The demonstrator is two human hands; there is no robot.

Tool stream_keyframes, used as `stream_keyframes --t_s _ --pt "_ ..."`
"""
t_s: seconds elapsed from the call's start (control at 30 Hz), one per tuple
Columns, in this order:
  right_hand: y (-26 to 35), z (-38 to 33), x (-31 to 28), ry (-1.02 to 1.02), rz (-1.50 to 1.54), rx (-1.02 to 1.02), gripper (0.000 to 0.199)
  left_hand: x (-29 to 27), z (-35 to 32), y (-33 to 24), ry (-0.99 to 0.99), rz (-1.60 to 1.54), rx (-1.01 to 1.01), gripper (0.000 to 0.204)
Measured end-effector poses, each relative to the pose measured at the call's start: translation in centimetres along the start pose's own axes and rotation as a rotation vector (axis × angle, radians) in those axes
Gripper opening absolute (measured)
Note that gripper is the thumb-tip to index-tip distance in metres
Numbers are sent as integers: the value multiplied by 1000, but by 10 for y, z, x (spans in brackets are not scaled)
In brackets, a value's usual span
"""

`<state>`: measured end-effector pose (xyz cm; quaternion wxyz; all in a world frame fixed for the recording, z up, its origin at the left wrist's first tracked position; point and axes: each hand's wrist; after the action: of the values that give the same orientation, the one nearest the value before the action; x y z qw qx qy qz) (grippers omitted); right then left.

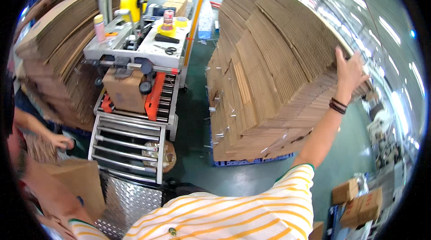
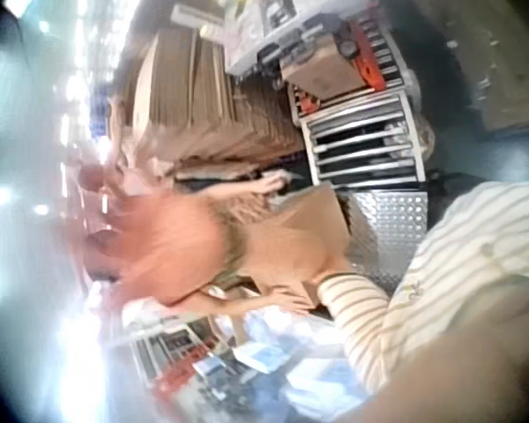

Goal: The person places several tissue boxes into larger cardboard containers by hand at a manufacturing station and passes them through a sealing machine. They also retrieve loose scraps and place them into a blue bin.

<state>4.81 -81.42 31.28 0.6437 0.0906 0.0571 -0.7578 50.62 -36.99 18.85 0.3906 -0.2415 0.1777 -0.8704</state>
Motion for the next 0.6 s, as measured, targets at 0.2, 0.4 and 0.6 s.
stream_keyframes --t_s 0.2,0.4,0.6 --pt "-7 2 20 -225 356 -281 39 -17 -56 -63 194 488 -88 34" --pt "-5 -12 10 -280 463 -213 32 -33 -107 -100 244 659 -190 42" --pt "0 -11 -66 -659 821 -428 21 -67 -156 -134 204 801 -332 51"
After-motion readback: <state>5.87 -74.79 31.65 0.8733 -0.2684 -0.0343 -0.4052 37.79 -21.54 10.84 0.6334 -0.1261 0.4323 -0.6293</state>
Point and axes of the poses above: each hand's wrist, its own z-axis towards the middle knuckle, its own x-axis out of the palm, y = z × x, and after that the axes turned 10 degrees about -y, right-handed
